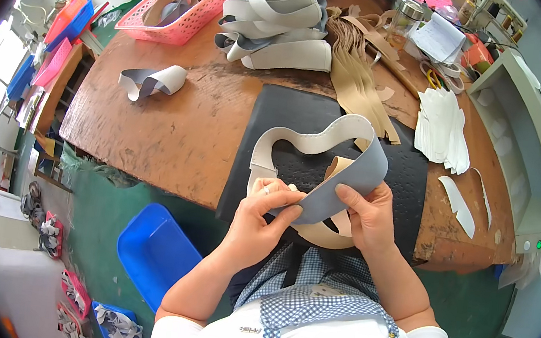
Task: Assembling and lining up leather and fabric components for shoe manufacturing at a workbench.
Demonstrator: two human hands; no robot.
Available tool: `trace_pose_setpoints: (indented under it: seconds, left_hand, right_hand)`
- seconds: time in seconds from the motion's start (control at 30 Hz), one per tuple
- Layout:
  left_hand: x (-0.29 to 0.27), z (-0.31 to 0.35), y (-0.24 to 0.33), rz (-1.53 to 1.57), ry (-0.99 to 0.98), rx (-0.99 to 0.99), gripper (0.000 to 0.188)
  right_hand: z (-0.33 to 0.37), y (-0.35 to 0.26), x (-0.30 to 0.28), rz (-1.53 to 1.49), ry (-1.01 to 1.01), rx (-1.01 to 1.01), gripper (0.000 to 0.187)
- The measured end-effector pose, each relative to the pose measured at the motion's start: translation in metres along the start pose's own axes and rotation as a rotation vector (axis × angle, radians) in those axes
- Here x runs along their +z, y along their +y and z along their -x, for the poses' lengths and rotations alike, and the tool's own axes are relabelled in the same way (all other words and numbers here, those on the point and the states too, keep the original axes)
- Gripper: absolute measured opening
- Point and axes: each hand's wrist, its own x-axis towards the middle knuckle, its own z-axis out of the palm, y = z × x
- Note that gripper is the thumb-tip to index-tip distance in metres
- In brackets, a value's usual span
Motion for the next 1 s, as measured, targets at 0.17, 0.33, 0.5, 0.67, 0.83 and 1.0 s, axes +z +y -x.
trace_pose_setpoints:
  seconds: [0.17,0.33,0.5,0.67,0.83,1.0]
  left_hand:
    - [0.013,-0.001,0.017,-0.075,0.09,-0.053,0.02]
    - [0.009,-0.002,0.005,-0.063,0.03,-0.137,0.025]
    - [0.013,-0.003,-0.001,0.115,0.002,-0.173,0.03]
    - [0.011,0.003,0.001,0.113,0.05,-0.143,0.033]
    - [0.01,0.008,0.002,0.14,0.038,-0.163,0.033]
    - [0.007,0.008,0.003,0.181,0.004,-0.133,0.034]
  right_hand:
    - [0.009,-0.002,0.016,0.257,0.044,-0.026,0.018]
    - [0.012,-0.002,0.017,0.293,0.037,-0.021,0.018]
    - [0.01,0.004,0.012,0.221,0.029,-0.002,0.02]
    - [0.005,-0.002,0.01,0.075,-0.033,0.08,0.029]
    - [-0.004,-0.006,-0.002,-0.005,-0.078,0.155,0.032]
    - [-0.004,-0.003,0.0,0.013,-0.059,0.135,0.031]
